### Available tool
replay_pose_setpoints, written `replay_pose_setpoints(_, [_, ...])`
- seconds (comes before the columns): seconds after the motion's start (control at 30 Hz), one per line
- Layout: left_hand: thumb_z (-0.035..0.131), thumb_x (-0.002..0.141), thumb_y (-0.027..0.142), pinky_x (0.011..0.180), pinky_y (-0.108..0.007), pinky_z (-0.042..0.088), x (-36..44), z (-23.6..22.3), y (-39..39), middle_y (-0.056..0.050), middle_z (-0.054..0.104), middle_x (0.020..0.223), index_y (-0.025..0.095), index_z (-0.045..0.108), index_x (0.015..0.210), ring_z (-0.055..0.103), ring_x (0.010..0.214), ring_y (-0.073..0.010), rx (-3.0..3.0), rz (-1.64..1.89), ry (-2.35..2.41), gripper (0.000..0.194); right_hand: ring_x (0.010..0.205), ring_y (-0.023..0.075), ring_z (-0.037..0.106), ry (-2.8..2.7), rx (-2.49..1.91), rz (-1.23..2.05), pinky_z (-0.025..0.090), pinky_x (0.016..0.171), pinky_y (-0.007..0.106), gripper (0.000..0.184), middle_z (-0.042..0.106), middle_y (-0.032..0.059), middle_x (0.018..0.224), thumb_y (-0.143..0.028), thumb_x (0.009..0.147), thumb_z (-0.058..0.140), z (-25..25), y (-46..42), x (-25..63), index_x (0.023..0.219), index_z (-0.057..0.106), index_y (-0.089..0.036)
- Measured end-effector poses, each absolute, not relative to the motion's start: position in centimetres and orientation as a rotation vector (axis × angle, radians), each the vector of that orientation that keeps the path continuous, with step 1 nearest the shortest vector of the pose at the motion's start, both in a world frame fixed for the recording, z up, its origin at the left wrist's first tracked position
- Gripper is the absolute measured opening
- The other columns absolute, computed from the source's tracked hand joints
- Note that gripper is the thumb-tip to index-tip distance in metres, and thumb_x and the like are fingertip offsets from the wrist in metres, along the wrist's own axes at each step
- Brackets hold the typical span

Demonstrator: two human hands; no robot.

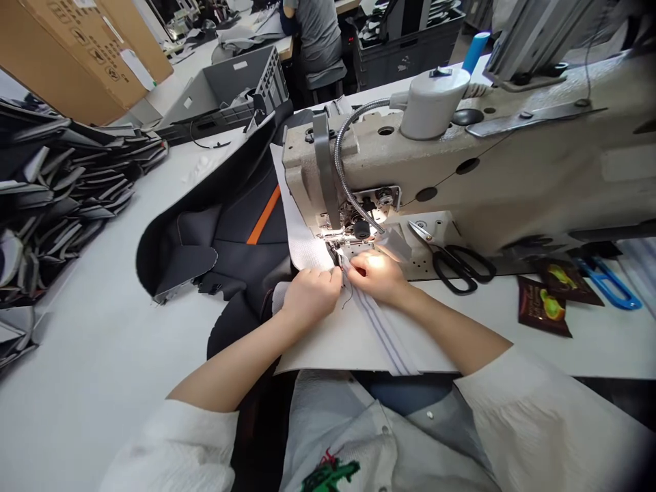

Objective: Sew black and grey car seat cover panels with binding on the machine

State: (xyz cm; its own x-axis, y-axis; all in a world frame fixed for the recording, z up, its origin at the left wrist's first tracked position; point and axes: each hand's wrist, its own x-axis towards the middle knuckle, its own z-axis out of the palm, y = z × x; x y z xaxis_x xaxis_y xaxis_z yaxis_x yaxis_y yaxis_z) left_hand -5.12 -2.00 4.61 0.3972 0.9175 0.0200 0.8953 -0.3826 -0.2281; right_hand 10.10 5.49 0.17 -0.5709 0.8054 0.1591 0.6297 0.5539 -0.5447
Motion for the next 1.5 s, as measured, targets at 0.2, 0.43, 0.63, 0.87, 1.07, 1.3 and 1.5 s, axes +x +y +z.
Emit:
replay_pose_setpoints(0.2, [0.046, 0.085, 0.027, 0.058, -0.035, 0.048, -5.0, 4.9, -1.3, -0.015, 0.067, 0.078, 0.003, 0.040, 0.136, 0.065, 0.068, -0.0278, -2.460, 0.366, -1.852, 0.057, 0.066, 0.0138, 0.045, -2.396, -1.076, 0.496, 0.029, 0.059, 0.027, 0.027, 0.048, 0.0004, 0.061, -0.025, 0.078, 0.047, -0.5, 5.8, 10.4, 0.054, 0.038, -0.019])
replay_pose_setpoints(0.43, [0.041, 0.085, 0.005, 0.059, -0.033, 0.048, -5.1, 6.7, -0.7, -0.013, 0.066, 0.073, 0.008, 0.049, 0.129, 0.066, 0.070, -0.0271, -2.381, 0.587, -1.920, 0.045, 0.066, 0.0147, 0.043, -2.447, -0.943, 0.221, 0.029, 0.061, 0.028, 0.024, 0.050, 0.0022, 0.061, -0.021, 0.080, 0.044, 0.3, 5.1, 10.3, 0.055, 0.046, -0.019])
replay_pose_setpoints(0.63, [0.034, 0.089, 0.003, 0.057, -0.030, 0.047, -3.7, 6.2, -0.7, -0.014, 0.066, 0.073, 0.000, 0.050, 0.125, 0.066, 0.068, -0.0232, -2.422, 0.536, -1.910, 0.039, 0.066, 0.0155, 0.044, -2.494, -0.906, 0.329, 0.027, 0.057, 0.029, 0.029, 0.053, 0.0035, 0.063, -0.023, 0.085, 0.044, 0.3, 4.6, 9.6, 0.057, 0.049, -0.019])
replay_pose_setpoints(0.87, [0.029, 0.090, 0.003, 0.057, -0.031, 0.044, -5.1, 4.7, -0.7, -0.015, 0.065, 0.073, 0.007, 0.053, 0.126, 0.066, 0.070, -0.0249, -2.379, 0.446, -1.907, 0.043, 0.067, 0.0145, 0.045, -2.541, -0.820, 0.551, 0.031, 0.059, 0.026, 0.029, 0.049, 0.0016, 0.060, -0.021, 0.085, 0.043, 0.2, 4.9, 9.9, 0.056, 0.043, -0.019])
replay_pose_setpoints(1.07, [0.030, 0.088, 0.003, 0.057, -0.032, 0.046, -4.4, 4.5, -1.2, -0.017, 0.065, 0.075, -0.002, 0.046, 0.129, 0.065, 0.068, -0.0245, -2.436, 0.434, -1.861, 0.044, 0.068, 0.0153, 0.049, -2.497, -0.799, 0.535, 0.036, 0.063, 0.027, 0.032, 0.055, 0.0033, 0.065, -0.022, 0.089, 0.039, 0.5, 4.7, 9.8, 0.059, 0.052, -0.019])
replay_pose_setpoints(1.3, [0.042, 0.084, 0.011, 0.060, -0.032, 0.047, -4.8, 4.5, -1.6, -0.017, 0.065, 0.085, -0.001, 0.035, 0.137, 0.065, 0.072, -0.0243, -2.484, 0.440, -1.867, 0.055, 0.081, 0.0220, 0.055, -2.334, -1.124, 0.181, 0.041, 0.072, 0.033, 0.028, 0.064, 0.0100, 0.092, -0.022, 0.088, 0.045, -0.6, 5.4, 9.4, 0.106, 0.065, -0.014])
replay_pose_setpoints(1.5, [0.042, 0.085, 0.014, 0.061, -0.033, 0.049, -4.3, 4.6, -1.3, -0.017, 0.067, 0.084, -0.001, 0.032, 0.139, 0.066, 0.073, -0.0248, -2.462, 0.464, -1.991, 0.057, 0.080, 0.0218, 0.054, -2.345, -1.018, 0.186, 0.044, 0.074, 0.033, 0.030, 0.064, 0.0105, 0.086, -0.021, 0.090, 0.043, -1.3, 4.7, 8.3, 0.104, 0.066, -0.010])
